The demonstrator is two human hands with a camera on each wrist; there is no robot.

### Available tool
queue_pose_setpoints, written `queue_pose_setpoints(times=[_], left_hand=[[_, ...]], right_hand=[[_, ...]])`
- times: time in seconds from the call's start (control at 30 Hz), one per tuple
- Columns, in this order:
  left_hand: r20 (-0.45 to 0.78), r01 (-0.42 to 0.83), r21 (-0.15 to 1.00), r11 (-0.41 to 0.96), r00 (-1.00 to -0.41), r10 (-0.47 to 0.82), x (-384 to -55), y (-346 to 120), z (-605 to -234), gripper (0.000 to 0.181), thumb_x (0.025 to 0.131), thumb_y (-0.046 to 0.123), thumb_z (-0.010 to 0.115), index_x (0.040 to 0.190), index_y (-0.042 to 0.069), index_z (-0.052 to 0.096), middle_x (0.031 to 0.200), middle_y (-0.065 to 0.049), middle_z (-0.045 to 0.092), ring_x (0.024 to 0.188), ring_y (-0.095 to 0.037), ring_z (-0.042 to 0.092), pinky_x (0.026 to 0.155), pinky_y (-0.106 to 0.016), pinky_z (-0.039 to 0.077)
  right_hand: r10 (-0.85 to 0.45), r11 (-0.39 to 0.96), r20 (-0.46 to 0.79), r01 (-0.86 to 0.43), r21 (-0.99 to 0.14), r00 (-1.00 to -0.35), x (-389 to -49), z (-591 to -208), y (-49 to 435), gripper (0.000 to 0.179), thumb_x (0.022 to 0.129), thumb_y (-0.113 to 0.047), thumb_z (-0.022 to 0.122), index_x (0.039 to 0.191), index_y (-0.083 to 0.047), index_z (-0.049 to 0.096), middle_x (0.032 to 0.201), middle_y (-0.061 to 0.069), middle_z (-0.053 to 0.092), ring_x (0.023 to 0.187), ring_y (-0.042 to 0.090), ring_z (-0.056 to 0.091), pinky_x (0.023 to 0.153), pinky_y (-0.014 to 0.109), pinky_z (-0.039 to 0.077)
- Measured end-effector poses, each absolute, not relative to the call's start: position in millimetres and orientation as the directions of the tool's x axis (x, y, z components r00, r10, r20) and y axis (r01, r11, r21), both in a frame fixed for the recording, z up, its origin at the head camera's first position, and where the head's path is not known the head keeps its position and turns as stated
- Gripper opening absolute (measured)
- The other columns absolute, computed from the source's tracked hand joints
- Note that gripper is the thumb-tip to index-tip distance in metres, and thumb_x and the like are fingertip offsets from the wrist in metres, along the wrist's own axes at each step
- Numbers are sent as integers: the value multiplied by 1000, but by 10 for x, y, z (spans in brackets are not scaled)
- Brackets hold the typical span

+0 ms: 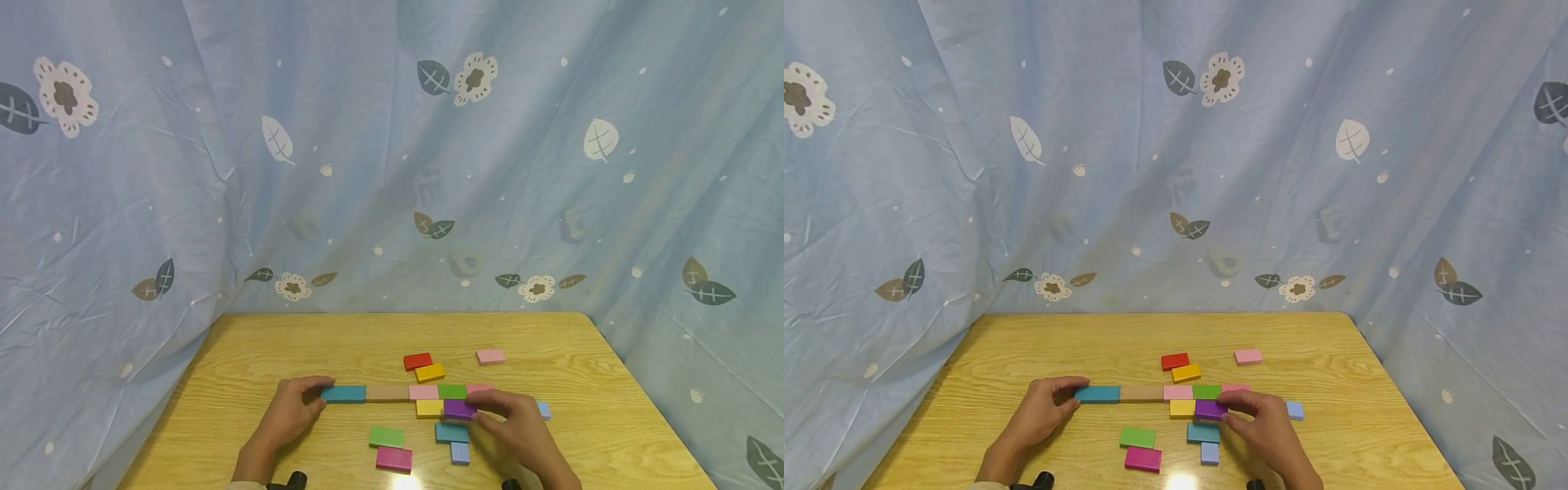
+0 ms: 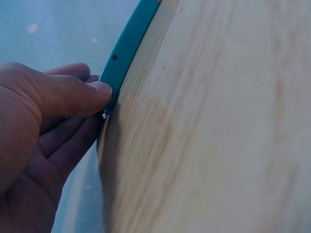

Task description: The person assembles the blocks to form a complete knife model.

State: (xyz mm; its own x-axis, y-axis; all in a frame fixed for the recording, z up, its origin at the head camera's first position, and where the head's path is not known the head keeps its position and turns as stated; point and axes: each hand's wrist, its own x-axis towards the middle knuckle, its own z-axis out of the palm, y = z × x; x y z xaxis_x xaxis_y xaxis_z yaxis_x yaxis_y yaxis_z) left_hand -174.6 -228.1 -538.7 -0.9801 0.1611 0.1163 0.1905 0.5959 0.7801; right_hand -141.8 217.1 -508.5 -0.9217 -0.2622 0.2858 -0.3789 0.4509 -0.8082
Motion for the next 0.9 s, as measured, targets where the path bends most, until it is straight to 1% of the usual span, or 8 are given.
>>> queue_pose_setpoints(times=[0.07,0.2,0.3,0.43,0.57,0.7,0.8,0.9], left_hand=[[119,193,780,596,-980,162,-1746,-2282,-5388,43,92,-5,81,130,16,81,132,-3,79,133,-33,71,114,-52,58],[127,197,778,597,-979,158,-1753,-2280,-5386,43,92,-5,82,130,17,81,131,-3,80,133,-33,71,114,-52,59],[125,192,778,598,-980,153,-1757,-2283,-5391,44,92,-5,82,130,18,81,131,-1,80,132,-32,72,113,-51,59],[125,191,777,599,-981,150,-1761,-2289,-5404,43,92,-5,81,129,18,81,130,-1,80,132,-31,72,113,-50,59],[138,207,772,601,-977,160,-1764,-2292,-5408,43,92,-5,81,129,17,81,130,-2,80,132,-33,72,113,-53,59],[141,211,771,601,-977,162,-1766,-2290,-5404,43,92,-5,81,130,17,81,130,-2,80,132,-33,72,114,-53,59],[141,209,773,599,-977,160,-1766,-2292,-5401,43,92,-5,82,129,17,81,130,-1,80,132,-33,72,113,-53,59],[135,202,777,596,-979,155,-1769,-2293,-5395,43,92,-4,82,129,18,82,131,-1,80,132,-32,72,114,-52,59]], right_hand=[[-283,438,264,-369,-820,-922,-1455,-5073,2083,23,95,-12,86,118,-12,84,118,6,83,110,6,77,94,23,66],[-347,428,229,-370,-824,-910,-1534,-5048,1902,22,97,-15,84,120,-14,84,120,3,82,112,12,78,96,29,68],[-403,414,241,-411,-812,-883,-1592,-5051,1767,23,98,-13,83,121,-13,84,120,2,83,111,13,79,97,31,68],[-447,403,272,-463,-790,-852,-1650,-5077,1593,23,97,-9,83,121,-11,83,119,2,83,110,13,79,97,30,67],[-472,388,307,-507,-769,-826,-1694,-5106,1450,23,97,-5,82,120,-9,84,117,5,83,109,18,80,96,34,69],[-482,353,318,-513,-783,-816,-1725,-5132,1340,23,96,0,81,118,-5,83,117,8,83,110,24,80,97,39,68],[-486,335,317,-509,-793,-814,-1744,-5159,1278,23,95,2,81,118,-2,83,117,10,83,109,27,81,98,40,68],[-491,341,308,-505,-793,-815,-1760,-5187,1232,23,94,4,81,116,-2,83,116,11,83,109,27,81,98,37,68]])
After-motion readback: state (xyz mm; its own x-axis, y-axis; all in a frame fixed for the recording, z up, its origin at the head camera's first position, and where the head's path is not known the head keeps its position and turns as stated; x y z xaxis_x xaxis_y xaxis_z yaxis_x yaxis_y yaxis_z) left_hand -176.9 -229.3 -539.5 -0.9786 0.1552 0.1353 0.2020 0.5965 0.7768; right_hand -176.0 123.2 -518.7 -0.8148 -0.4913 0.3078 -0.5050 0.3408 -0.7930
